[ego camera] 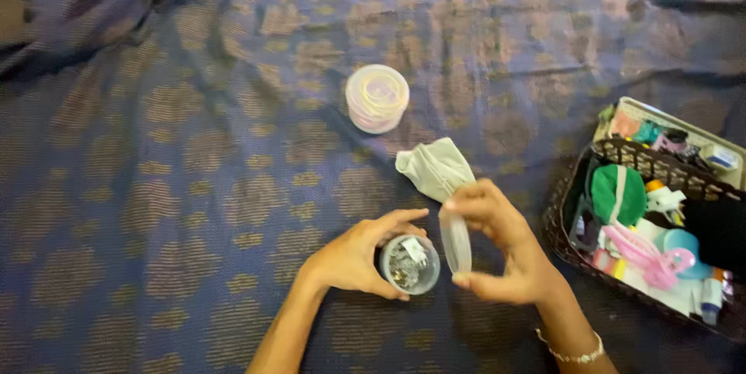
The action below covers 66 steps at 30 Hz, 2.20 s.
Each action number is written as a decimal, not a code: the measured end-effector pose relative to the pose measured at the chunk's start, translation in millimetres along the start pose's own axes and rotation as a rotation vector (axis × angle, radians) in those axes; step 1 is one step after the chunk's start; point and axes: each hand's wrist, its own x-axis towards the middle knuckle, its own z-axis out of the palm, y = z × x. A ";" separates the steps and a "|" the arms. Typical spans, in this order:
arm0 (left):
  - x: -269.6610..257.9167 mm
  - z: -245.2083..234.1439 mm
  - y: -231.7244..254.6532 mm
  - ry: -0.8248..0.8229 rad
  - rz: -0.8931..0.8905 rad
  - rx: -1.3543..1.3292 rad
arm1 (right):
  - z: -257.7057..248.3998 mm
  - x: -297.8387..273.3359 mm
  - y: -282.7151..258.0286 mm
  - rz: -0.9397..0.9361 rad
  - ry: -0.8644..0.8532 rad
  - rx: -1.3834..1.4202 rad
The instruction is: The person wipes bangles with a cloth, then places them into a small plastic container. The person also handles a gold chain and small metal pieces, placing them into the container before closing the lid.
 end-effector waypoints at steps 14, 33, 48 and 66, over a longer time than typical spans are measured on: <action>-90.7 -27.0 11.3 0.051 0.057 0.356 | 62.9 17.6 24.1 0.096 0.065 0.016; -112.7 -23.5 -11.3 0.210 0.220 0.456 | 133.8 40.7 -50.0 -0.377 -0.145 -0.980; -112.5 -15.3 -4.1 0.217 0.311 0.497 | 135.3 35.3 -34.9 -0.493 -0.194 -1.003; -115.0 2.5 9.3 0.245 0.147 0.478 | 61.8 -3.2 -19.7 0.067 0.020 -0.138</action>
